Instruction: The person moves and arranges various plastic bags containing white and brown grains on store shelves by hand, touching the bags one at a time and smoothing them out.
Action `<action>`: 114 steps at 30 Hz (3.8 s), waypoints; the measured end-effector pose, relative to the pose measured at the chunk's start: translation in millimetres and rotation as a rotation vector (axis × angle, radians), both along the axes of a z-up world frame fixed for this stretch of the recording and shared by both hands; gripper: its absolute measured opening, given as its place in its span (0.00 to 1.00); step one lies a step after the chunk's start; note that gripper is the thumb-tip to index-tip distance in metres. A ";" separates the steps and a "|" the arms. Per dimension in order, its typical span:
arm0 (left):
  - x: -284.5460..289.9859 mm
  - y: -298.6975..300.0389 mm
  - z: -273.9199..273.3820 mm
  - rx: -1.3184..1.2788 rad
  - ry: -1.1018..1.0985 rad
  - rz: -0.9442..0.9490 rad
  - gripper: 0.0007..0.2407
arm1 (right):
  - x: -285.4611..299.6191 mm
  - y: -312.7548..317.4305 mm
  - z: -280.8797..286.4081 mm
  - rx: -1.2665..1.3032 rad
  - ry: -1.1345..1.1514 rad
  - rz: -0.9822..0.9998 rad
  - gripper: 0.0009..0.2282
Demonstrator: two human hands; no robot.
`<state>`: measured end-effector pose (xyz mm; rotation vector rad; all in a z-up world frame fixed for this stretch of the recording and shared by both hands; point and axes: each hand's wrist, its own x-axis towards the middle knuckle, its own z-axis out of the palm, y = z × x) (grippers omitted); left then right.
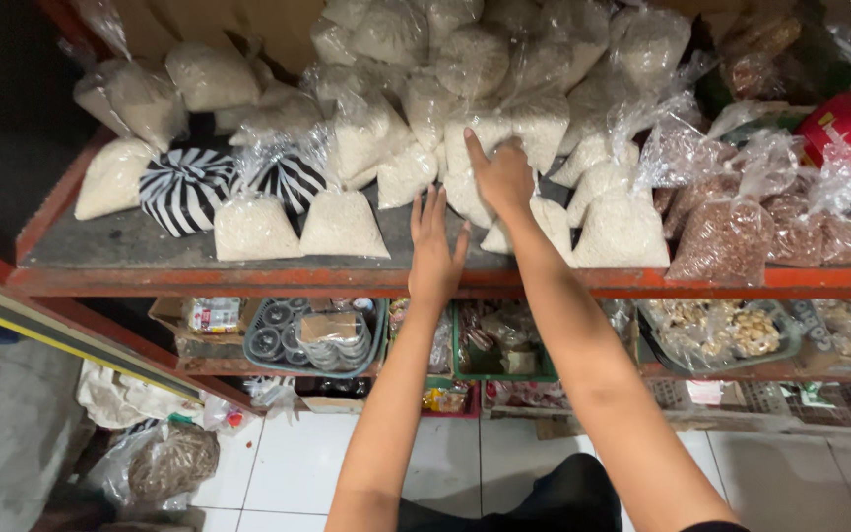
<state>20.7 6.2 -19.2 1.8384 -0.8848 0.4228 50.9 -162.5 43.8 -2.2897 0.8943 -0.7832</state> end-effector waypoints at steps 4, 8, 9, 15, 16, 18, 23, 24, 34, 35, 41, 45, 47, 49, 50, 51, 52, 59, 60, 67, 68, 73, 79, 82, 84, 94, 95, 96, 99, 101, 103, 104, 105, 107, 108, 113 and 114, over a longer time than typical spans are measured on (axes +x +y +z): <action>-1.1 1.3 3.3 0.005 0.039 0.010 0.25 | 3.2 4.1 -3.9 -0.013 -0.065 0.012 0.28; -5.1 5.4 10.2 -0.061 0.089 0.016 0.21 | -6.8 4.4 -7.2 -0.086 -0.118 0.047 0.20; -6.4 6.1 11.1 -0.079 0.105 0.014 0.21 | -8.4 3.8 -7.9 -0.118 -0.118 0.055 0.18; -4.4 8.0 10.4 -0.112 0.107 0.028 0.19 | -9.5 -12.3 -14.7 0.022 -0.128 0.104 0.21; -3.4 7.6 10.3 -0.112 0.120 0.029 0.20 | -6.6 -18.2 -14.2 0.051 -0.075 0.115 0.23; -1.7 5.9 8.2 -0.119 0.145 0.028 0.20 | 1.1 -29.0 -14.9 0.103 0.033 0.134 0.27; 4.3 3.1 -0.8 -0.115 0.107 0.016 0.21 | 11.8 -28.6 -31.3 0.005 -0.106 0.185 0.22; 4.9 2.5 -1.8 -0.122 0.095 0.012 0.21 | 8.3 -24.7 -34.1 -0.017 -0.153 0.198 0.21; 3.4 12.5 12.1 -0.506 0.359 -0.063 0.20 | -79.2 45.8 39.2 0.297 -0.102 0.571 0.11; 3.7 14.3 16.2 -0.565 0.349 -0.120 0.20 | -86.6 49.8 43.2 0.371 -0.073 0.658 0.10; 0.7 28.3 24.1 -0.411 0.127 -0.051 0.26 | -98.1 21.4 5.0 0.416 0.063 0.968 0.12; 9.1 27.7 26.8 -0.216 0.123 0.040 0.27 | -98.7 -3.6 -1.8 0.150 -0.040 0.617 0.13; 15.8 24.1 25.0 -0.141 0.072 0.054 0.19 | -89.9 -4.2 5.0 -0.032 -0.179 0.479 0.11; 19.9 22.2 18.1 -0.166 0.068 0.053 0.14 | -71.6 0.4 12.3 -0.287 -0.265 0.439 0.15; 20.7 18.5 13.5 -0.231 0.091 0.045 0.12 | -59.5 2.6 15.6 -0.454 -0.281 0.467 0.18; 23.2 17.6 9.1 -0.296 0.113 0.037 0.11 | -48.5 5.4 16.5 -0.622 -0.295 0.494 0.22; 24.9 20.3 4.1 -0.336 0.109 0.044 0.10 | -37.8 9.6 14.9 -0.625 -0.254 0.544 0.24; 17.5 69.9 27.3 -0.262 0.134 0.152 0.09 | 0.8 10.9 0.6 -0.886 0.217 0.353 0.07; 13.2 79.3 37.6 -0.195 0.151 0.168 0.09 | -1.2 8.6 2.3 -0.873 0.222 0.348 0.07; 7.1 91.8 90.3 -0.012 0.220 0.194 0.12 | -41.0 3.0 48.0 -0.256 -0.470 0.382 0.08; 9.1 90.3 91.8 -0.038 0.172 0.169 0.12 | -44.4 5.9 55.7 -0.267 -0.549 0.404 0.06; 22.6 89.7 93.1 -0.043 0.235 0.109 0.13 | -65.5 42.6 75.1 -0.095 -0.612 0.332 0.07; 24.8 82.7 86.2 -0.106 0.301 0.117 0.13 | -106.5 62.4 77.2 -0.117 -0.675 0.335 0.05; 24.9 71.7 75.1 -0.128 0.182 0.212 0.14 | -136.3 47.1 70.8 -0.136 -0.654 0.338 0.05; 31.3 59.3 73.8 -0.149 0.058 0.304 0.14 | -151.3 35.0 70.5 -0.217 -0.661 0.354 0.04; -21.5 51.0 95.2 -0.354 0.230 0.083 0.40 | -118.3 19.6 26.0 -0.082 -0.641 0.401 0.06; -36.4 54.1 98.5 -0.289 0.150 0.107 0.40 | -110.2 25.5 14.3 -0.266 -0.681 0.471 0.06; -45.9 57.1 101.6 -0.219 0.071 0.128 0.39 | -99.9 35.4 3.2 -0.275 -0.603 0.477 0.07; -45.9 54.9 104.2 -0.109 0.139 -0.113 0.35 | -98.3 63.6 -16.0 -0.320 -0.412 0.635 0.10; -37.7 50.0 97.5 -0.140 0.143 -0.118 0.34 | -108.9 79.7 -13.2 -0.237 -0.386 0.629 0.09; -29.5 46.0 81.6 -0.104 0.117 -0.136 0.27 | -119.3 84.6 -4.7 -0.161 -0.371 0.664 0.08; -25.1 47.8 73.2 -0.045 0.085 -0.158 0.21 | -126.5 83.9 -0.9 -0.121 -0.373 0.694 0.08; -23.6 49.1 65.7 0.014 0.054 -0.180 0.16 | -134.4 81.7 2.3 -0.080 -0.375 0.723 0.07; -27.5 52.8 56.2 -0.021 0.130 -0.200 0.15 | -148.6 62.5 10.3 0.011 -0.392 0.737 0.08; -31.2 54.4 54.1 -0.041 0.169 -0.208 0.14 | -154.3 48.4 14.2 0.055 -0.399 0.745 0.08; -44.7 56.3 55.0 -0.078 0.225 -0.149 0.11 | -165.8 -18.5 26.7 0.034 -0.420 0.340 0.05; -45.5 55.4 54.9 -0.079 0.205 -0.141 0.11 | -166.9 -29.0 28.1 -0.014 -0.428 0.370 0.05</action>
